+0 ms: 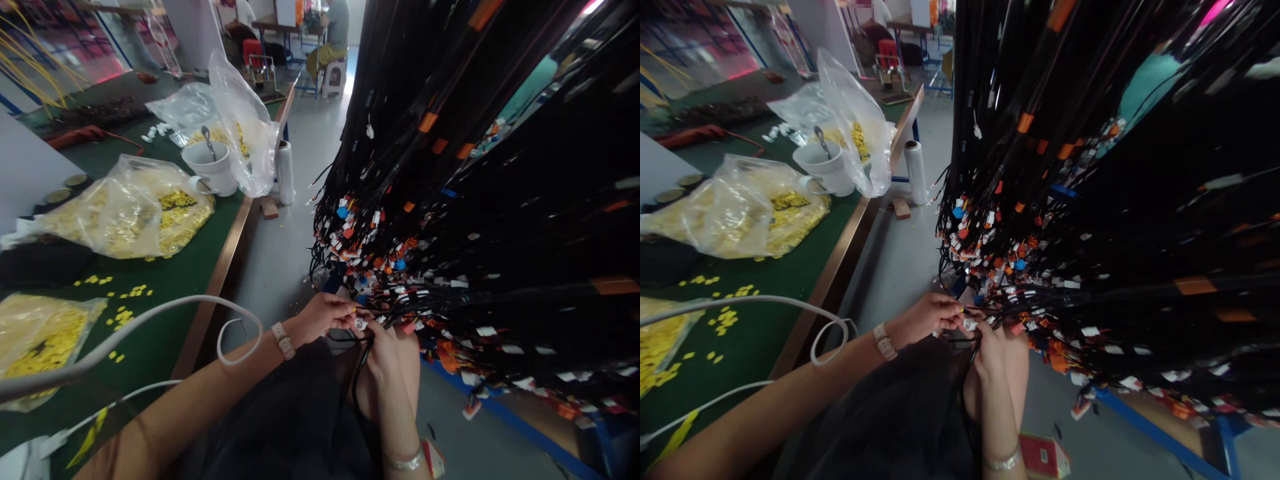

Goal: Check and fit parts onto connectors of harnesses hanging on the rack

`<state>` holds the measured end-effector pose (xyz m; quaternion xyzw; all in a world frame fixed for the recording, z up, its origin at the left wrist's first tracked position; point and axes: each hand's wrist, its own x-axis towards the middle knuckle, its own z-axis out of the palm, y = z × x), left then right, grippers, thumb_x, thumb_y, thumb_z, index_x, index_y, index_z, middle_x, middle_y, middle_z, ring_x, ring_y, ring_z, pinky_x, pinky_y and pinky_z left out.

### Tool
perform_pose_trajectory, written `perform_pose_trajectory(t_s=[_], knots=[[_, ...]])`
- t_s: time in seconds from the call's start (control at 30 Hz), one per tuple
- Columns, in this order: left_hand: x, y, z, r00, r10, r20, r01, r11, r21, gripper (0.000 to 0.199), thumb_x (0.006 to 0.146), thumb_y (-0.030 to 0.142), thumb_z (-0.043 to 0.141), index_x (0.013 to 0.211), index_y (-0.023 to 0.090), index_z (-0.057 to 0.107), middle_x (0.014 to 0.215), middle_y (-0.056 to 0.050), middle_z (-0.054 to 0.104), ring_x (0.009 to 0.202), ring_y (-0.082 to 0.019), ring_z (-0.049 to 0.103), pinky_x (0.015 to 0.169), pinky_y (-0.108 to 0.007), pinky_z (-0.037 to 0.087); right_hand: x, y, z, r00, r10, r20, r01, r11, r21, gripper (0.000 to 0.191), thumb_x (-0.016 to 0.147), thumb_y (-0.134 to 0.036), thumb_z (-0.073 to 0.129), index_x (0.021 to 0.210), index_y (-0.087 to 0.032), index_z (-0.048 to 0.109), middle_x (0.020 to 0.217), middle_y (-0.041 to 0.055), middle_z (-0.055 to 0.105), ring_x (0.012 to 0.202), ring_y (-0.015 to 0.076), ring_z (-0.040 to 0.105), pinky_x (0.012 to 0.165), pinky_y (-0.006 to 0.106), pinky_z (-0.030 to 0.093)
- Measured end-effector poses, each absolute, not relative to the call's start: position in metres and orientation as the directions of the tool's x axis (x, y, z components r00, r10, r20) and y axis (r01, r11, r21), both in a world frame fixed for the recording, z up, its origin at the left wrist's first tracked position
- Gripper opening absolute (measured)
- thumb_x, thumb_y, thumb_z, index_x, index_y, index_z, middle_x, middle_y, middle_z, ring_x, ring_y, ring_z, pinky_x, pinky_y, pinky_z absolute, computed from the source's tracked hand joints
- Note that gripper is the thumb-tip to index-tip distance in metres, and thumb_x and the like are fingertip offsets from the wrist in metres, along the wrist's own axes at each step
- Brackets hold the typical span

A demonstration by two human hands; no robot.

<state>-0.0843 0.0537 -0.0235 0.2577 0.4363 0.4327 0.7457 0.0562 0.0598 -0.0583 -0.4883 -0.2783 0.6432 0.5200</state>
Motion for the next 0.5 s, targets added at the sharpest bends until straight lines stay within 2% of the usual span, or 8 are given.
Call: perform_pose_trajectory(t_s=[0.27, 0.4, 0.5], knots=[[-0.0830, 0.0556, -0.0177, 0.297, 0.833, -0.467, -0.455, 0.553, 0.698, 0.031, 0.061, 0.035, 0.077, 0.066, 0.008, 0.061, 0.069, -0.007, 0.064, 0.062, -0.012, 0.060, 0.072, -0.030, 0.047, 0.0557, 0.0613, -0.0548, 0.010, 0.926, -0.377, -0.420, -0.338, -0.842, 0.014, 0.054, -0.018, 0.063, 0.067, -0.024, 0.060, 0.068, -0.0013, 0.067, 0.068, 0.0198, 0.062, 0.062, 0.031, 0.051], [-0.0821, 0.0556, -0.0181, 0.257, 0.852, -0.456, -0.454, 0.523, 0.722, 0.031, 0.057, 0.030, 0.078, 0.060, 0.011, 0.053, 0.064, -0.004, 0.063, 0.059, -0.012, 0.060, 0.066, -0.028, 0.047, 0.0549, 0.0623, -0.0555, -0.008, 0.935, -0.355, -0.406, -0.328, -0.853, 0.014, 0.055, -0.021, 0.063, 0.068, -0.024, 0.061, 0.071, -0.0002, 0.068, 0.071, 0.0206, 0.062, 0.062, 0.031, 0.051], [-0.0822, 0.0555, -0.0194, 0.261, 0.876, -0.405, -0.476, 0.482, 0.736, 0.028, 0.059, 0.028, 0.077, 0.064, 0.011, 0.055, 0.063, -0.002, 0.062, 0.057, -0.010, 0.058, 0.064, -0.026, 0.046, 0.0552, 0.0622, -0.0556, 0.005, 0.950, -0.314, -0.360, -0.291, -0.886, 0.013, 0.056, -0.022, 0.063, 0.068, -0.024, 0.061, 0.070, 0.0005, 0.068, 0.073, 0.0215, 0.063, 0.064, 0.032, 0.051]])
